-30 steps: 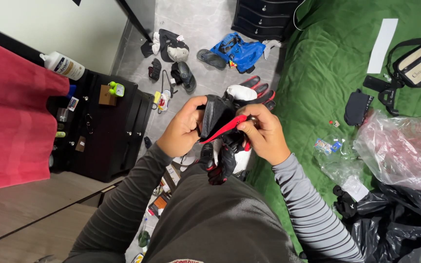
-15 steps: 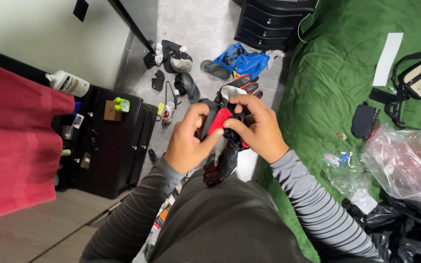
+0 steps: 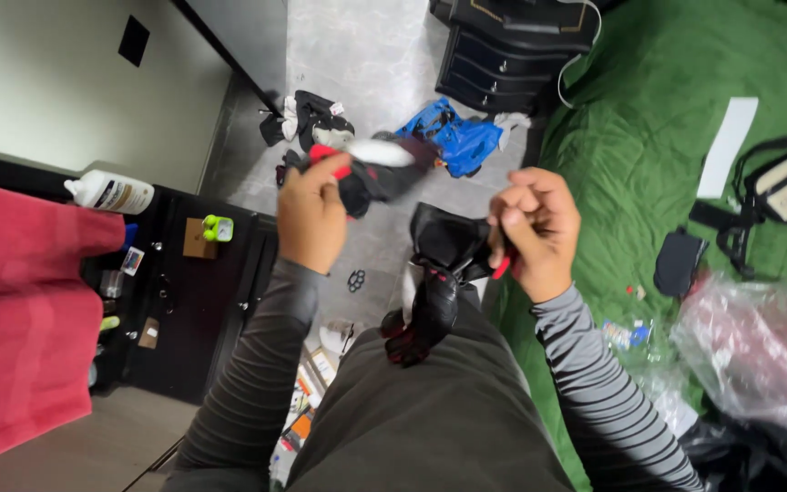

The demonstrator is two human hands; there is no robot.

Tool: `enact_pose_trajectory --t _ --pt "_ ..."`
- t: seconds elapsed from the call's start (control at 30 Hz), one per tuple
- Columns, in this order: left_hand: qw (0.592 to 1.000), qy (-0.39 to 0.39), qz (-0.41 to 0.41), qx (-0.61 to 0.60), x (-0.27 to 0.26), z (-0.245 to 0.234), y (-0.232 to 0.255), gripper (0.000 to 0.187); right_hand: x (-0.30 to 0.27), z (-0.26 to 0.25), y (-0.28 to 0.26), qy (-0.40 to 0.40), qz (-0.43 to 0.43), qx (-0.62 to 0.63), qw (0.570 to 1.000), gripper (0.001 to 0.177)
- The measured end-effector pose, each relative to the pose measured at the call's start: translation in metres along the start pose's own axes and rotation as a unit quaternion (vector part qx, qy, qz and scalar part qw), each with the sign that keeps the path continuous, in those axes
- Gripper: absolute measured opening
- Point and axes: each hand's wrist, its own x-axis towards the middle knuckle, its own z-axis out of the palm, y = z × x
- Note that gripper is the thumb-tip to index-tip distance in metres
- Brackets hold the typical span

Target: Gather objects, inspect items, and place trash into a large black bag in a bedroom.

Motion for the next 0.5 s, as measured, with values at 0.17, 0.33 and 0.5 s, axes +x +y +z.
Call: enact_pose_trajectory --t 0.17,0.33,0.5 --pt "0.998 -0.032 -0.051 -0.020 0.050 0.049 -0.013 0.031 0.081 -0.054 0.005 -0.043 -0.020 0.160 0.986 0.040" --pt "0.942 -0.137 -0.095 -0.291 0.097 0.097 0.001 0.027 0.178 -0.076 0.015 -0.086 -0.048 0.230 0.968 0.035" --pt "0.923 -0.147 -0.237 -0.266 0.126 0.144 -0.002 0.025 0.257 -0.090 0.050 -0.088 -0.036 0.047 0.994 0.022"
